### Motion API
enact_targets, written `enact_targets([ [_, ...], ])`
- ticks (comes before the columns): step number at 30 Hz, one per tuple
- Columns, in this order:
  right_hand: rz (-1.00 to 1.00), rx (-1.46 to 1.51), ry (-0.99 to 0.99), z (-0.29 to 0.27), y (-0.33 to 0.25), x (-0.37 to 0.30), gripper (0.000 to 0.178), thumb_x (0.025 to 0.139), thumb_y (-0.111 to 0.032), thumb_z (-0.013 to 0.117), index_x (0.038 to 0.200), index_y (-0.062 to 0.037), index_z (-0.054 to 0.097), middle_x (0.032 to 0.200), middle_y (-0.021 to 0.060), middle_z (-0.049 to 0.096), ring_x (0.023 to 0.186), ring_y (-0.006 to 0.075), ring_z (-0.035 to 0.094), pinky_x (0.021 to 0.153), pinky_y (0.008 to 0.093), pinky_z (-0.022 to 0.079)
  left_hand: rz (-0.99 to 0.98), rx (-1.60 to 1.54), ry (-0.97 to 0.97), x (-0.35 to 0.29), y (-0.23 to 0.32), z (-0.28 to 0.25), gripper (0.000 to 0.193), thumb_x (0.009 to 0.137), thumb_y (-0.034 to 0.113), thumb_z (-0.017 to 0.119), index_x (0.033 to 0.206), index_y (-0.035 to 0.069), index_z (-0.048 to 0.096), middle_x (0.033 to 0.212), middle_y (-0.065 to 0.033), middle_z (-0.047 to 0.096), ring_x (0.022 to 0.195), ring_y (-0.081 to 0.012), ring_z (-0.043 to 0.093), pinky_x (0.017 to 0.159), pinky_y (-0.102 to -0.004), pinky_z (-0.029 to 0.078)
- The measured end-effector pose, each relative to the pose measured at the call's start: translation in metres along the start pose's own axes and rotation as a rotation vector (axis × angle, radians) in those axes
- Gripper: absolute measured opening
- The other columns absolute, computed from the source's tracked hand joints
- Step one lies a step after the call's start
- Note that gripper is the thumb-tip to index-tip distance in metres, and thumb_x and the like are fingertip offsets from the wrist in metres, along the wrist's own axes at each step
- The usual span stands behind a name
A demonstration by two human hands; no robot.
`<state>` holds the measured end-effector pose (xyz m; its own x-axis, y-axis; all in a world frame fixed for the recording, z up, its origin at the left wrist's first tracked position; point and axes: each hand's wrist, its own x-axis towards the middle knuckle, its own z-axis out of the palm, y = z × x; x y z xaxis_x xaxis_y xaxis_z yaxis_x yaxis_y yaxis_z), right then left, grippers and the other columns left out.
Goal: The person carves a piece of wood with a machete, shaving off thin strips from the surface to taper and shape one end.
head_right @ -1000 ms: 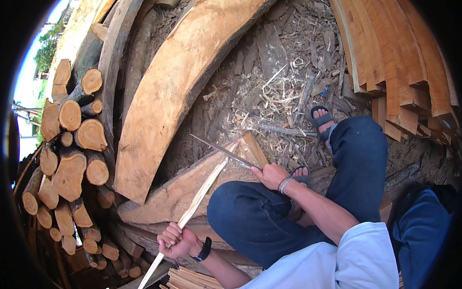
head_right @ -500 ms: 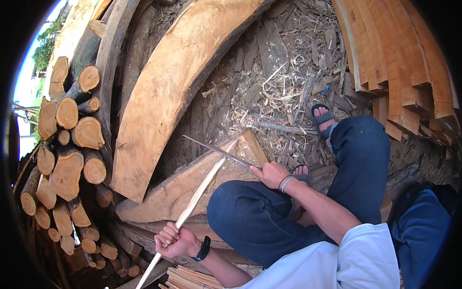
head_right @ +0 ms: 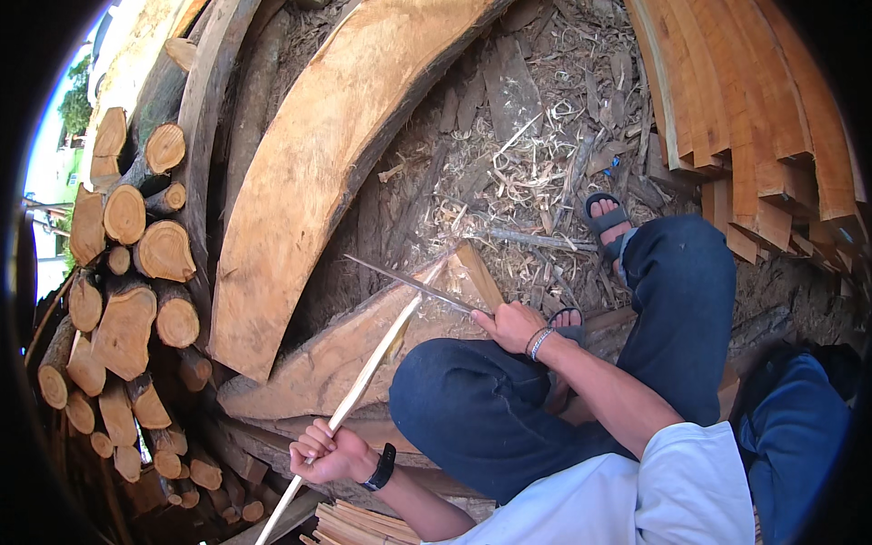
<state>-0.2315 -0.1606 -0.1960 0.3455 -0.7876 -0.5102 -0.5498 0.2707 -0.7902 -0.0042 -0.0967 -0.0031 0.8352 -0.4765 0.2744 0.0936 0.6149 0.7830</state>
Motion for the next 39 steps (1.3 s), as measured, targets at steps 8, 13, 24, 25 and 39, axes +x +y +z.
enact_targets([
  [8,0.048,-0.001,0.006,-0.003,0.000,0.003,0.071,0.098,-0.054,0.039,0.075,0.0063,0.067,0.070,0.0324,0.062,0.074,0.0476,0.064,0.073,0.0521,0.051,0.012,0.003,-0.029,-0.001,0.000,-0.001,0.037,0.089,0.019,0.043,0.056,0.016,0.027,0.045,0.0021,0.018,0.041,-0.0105,0.018,0.045,-0.0264,0.018],
  [13,-0.005,-0.013,0.019,0.000,0.005,0.003,0.071,0.097,-0.055,0.039,0.075,0.0062,0.067,0.070,0.0318,0.062,0.073,0.0463,0.065,0.073,0.0515,0.051,0.013,-0.009,-0.029,-0.002,0.001,0.002,0.038,0.091,0.020,0.043,0.056,0.016,0.026,0.046,0.0021,0.020,0.041,-0.0103,0.018,0.044,-0.0255,0.020],
  [24,0.036,-0.063,0.022,-0.005,0.001,0.002,0.074,0.097,-0.056,0.039,0.075,0.0086,0.067,0.068,0.0316,0.062,0.072,0.0467,0.065,0.072,0.0513,0.052,0.016,0.014,-0.086,-0.005,0.000,0.003,0.038,0.090,0.020,0.044,0.056,0.015,0.027,0.046,0.0019,0.020,0.042,-0.0099,0.018,0.044,-0.0257,0.020],
  [25,0.042,-0.074,0.022,-0.008,-0.003,0.002,0.074,0.097,-0.056,0.039,0.074,0.0084,0.067,0.068,0.0316,0.061,0.072,0.0468,0.065,0.072,0.0514,0.052,0.018,0.013,-0.083,-0.005,0.000,0.003,0.038,0.091,0.020,0.043,0.056,0.015,0.027,0.046,0.0019,0.020,0.042,-0.0100,0.018,0.045,-0.0258,0.020],
  [39,0.025,-0.088,0.056,-0.009,0.004,0.004,0.071,0.096,-0.056,0.040,0.077,0.0057,0.069,0.071,0.0313,0.063,0.074,0.0466,0.065,0.073,0.0517,0.052,0.018,0.008,-0.213,-0.012,-0.001,0.010,0.037,0.091,0.020,0.044,0.058,0.015,0.029,0.046,0.0022,0.021,0.042,-0.0101,0.018,0.046,-0.0262,0.019],
])
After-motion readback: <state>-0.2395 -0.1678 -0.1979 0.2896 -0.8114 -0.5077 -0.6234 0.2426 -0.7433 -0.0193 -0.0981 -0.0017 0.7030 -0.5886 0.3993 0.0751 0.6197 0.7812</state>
